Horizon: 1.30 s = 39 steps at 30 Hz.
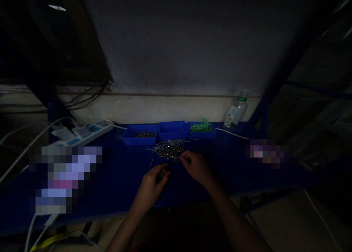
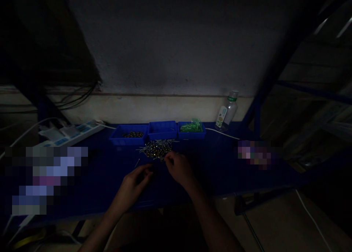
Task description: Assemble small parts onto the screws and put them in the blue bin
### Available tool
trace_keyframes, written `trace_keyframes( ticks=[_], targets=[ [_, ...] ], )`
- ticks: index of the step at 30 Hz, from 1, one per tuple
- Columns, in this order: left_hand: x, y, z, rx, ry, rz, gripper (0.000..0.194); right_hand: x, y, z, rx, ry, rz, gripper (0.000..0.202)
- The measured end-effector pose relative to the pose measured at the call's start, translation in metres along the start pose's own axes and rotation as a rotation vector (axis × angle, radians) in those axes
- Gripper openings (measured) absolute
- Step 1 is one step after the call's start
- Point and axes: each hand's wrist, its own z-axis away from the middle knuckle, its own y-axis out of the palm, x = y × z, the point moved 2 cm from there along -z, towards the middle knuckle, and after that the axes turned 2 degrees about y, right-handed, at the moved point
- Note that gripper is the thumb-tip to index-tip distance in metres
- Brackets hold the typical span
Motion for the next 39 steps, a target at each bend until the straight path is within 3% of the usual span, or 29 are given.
trace_keyframes(
  ticks=[3, 5, 8, 11, 15, 17, 20, 25, 32, 39],
  targets=[
    [0.001, 0.001, 0.000, 0.047, 0.016, -0.020, 0.027, 0.000, -0.011, -0.052, -0.132, 0.073, 0.202, 0.019],
    [0.000, 0.001, 0.001, 0.057, 0.024, -0.026, 0.025, 0.000, -0.015, -0.084, -0.148, 0.133, 0.321, 0.020],
    [0.001, -0.001, 0.002, 0.030, 0.034, -0.045, 0.023, -0.002, -0.012, -0.104, -0.113, 0.152, 0.384, 0.026],
    [0.005, -0.005, 0.002, -0.068, 0.031, -0.129, 0.023, -0.007, -0.005, -0.082, -0.079, 0.099, 0.358, 0.027],
    [0.012, -0.009, -0.001, -0.282, -0.094, -0.349, 0.029, -0.016, 0.006, -0.018, 0.020, 0.052, 0.265, 0.022],
    [0.012, -0.008, -0.004, -0.324, -0.160, -0.505, 0.036, -0.018, 0.009, 0.010, 0.038, 0.084, 0.216, 0.021],
    [0.010, -0.008, -0.012, -0.278, -0.209, -0.663, 0.033, -0.014, 0.009, 0.033, -0.024, 0.068, 0.233, 0.018],
    [0.013, -0.015, -0.020, -0.145, -0.179, -0.659, 0.027, -0.007, 0.007, 0.035, 0.024, 0.038, 0.236, 0.016],
    [0.000, 0.012, -0.018, 0.041, 0.120, -0.284, 0.022, -0.002, 0.002, 0.038, 0.113, -0.024, 0.040, 0.020],
    [-0.002, 0.016, -0.011, 0.138, 0.156, -0.060, 0.019, 0.000, -0.001, 0.042, 0.159, -0.103, 0.002, 0.011]
  ],
)
